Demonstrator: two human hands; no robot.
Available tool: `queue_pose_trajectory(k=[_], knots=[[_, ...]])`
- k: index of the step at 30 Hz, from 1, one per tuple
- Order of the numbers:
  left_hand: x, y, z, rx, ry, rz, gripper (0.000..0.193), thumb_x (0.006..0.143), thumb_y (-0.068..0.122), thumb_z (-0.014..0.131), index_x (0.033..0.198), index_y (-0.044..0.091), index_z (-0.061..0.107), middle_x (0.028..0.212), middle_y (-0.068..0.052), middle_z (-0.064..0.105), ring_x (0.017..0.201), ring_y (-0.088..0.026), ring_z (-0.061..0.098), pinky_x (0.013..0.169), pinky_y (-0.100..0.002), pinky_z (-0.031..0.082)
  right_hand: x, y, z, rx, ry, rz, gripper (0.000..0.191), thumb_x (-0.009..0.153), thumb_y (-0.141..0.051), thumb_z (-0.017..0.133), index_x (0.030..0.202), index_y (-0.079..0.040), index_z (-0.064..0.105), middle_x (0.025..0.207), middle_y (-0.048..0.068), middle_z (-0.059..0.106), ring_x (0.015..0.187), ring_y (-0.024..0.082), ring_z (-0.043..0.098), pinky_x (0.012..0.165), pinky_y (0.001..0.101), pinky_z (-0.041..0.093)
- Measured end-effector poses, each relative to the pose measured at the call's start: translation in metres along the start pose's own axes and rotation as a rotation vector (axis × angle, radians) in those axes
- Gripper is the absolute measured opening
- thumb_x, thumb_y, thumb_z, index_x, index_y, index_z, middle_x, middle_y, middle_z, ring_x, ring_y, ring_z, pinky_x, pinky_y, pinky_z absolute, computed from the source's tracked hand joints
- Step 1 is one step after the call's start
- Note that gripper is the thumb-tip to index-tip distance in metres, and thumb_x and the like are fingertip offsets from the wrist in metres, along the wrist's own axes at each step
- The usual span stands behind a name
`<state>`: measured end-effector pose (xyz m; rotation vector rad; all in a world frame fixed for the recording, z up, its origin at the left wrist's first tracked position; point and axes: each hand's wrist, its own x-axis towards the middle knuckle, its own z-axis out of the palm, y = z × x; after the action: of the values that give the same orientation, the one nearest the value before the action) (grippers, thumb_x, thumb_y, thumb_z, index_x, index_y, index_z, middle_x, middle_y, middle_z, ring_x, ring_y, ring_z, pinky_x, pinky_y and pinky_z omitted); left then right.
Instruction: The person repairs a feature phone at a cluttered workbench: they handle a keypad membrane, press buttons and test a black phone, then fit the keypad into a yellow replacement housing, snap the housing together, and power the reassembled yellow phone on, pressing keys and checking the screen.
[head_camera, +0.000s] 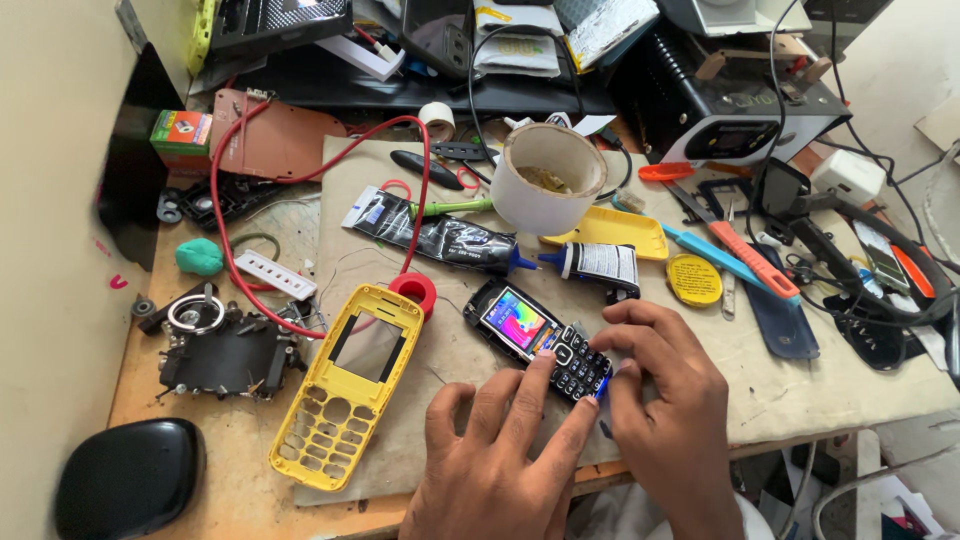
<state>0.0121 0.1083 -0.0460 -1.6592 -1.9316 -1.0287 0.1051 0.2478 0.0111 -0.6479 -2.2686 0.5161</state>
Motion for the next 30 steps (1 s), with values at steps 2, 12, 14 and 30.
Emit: queue_pose_trajectory(k=[2, 12, 14, 30], knots=[[-0.0001, 0.0005, 0.0004, 0.006, 0.003, -0.002, 0.044, 0.083, 0.029, 0.068, 0.124, 0.015, 0.075, 0.141, -0.024, 0.059, 0.121, -0.03, 0.058, 0.096, -0.054, 0.036, 0.0002, 0.0004, -0.0001, 0.001, 0.003, 0.031, 0.027, 0.079, 0.01, 0.055, 0.095, -0.004, 0.071, 0.112, 0.011, 0.07, 0.096, 0.024, 0.073, 0.075, 0.0321, 0.056], [0.0002, 0.0013, 0.0022, 0.017, 0.002, -0.013, 0.043, 0.084, 0.029, 0.069, 0.125, 0.017, 0.075, 0.142, -0.022, 0.059, 0.121, -0.029, 0.057, 0.097, -0.054, 0.036, -0.0017, 0.0048, 0.0012, 0.018, -0.017, 0.144, 0.026, 0.078, 0.01, 0.058, 0.093, -0.005, 0.073, 0.112, 0.008, 0.072, 0.081, 0.02, 0.073, 0.068, 0.0318, 0.057], [0.0003, 0.0015, 0.0022, 0.012, -0.003, -0.013, 0.044, 0.083, 0.029, 0.069, 0.125, 0.017, 0.074, 0.142, -0.023, 0.059, 0.121, -0.029, 0.057, 0.097, -0.054, 0.036, -0.0023, 0.0056, 0.0018, 0.001, -0.026, 0.086, 0.027, 0.077, 0.011, 0.058, 0.094, -0.004, 0.072, 0.113, 0.009, 0.07, 0.09, 0.021, 0.073, 0.072, 0.033, 0.058], [0.0028, 0.0075, -0.0018, -0.007, -0.024, -0.029, 0.047, 0.081, 0.028, 0.072, 0.127, 0.017, 0.073, 0.144, -0.023, 0.057, 0.123, -0.029, 0.056, 0.098, -0.055, 0.035, -0.0015, 0.0, -0.0025, -0.07, -0.018, -0.02, 0.027, 0.072, 0.012, 0.055, 0.093, -0.001, 0.066, 0.108, 0.012, 0.071, 0.104, 0.032, 0.067, 0.085, 0.0426, 0.054]])
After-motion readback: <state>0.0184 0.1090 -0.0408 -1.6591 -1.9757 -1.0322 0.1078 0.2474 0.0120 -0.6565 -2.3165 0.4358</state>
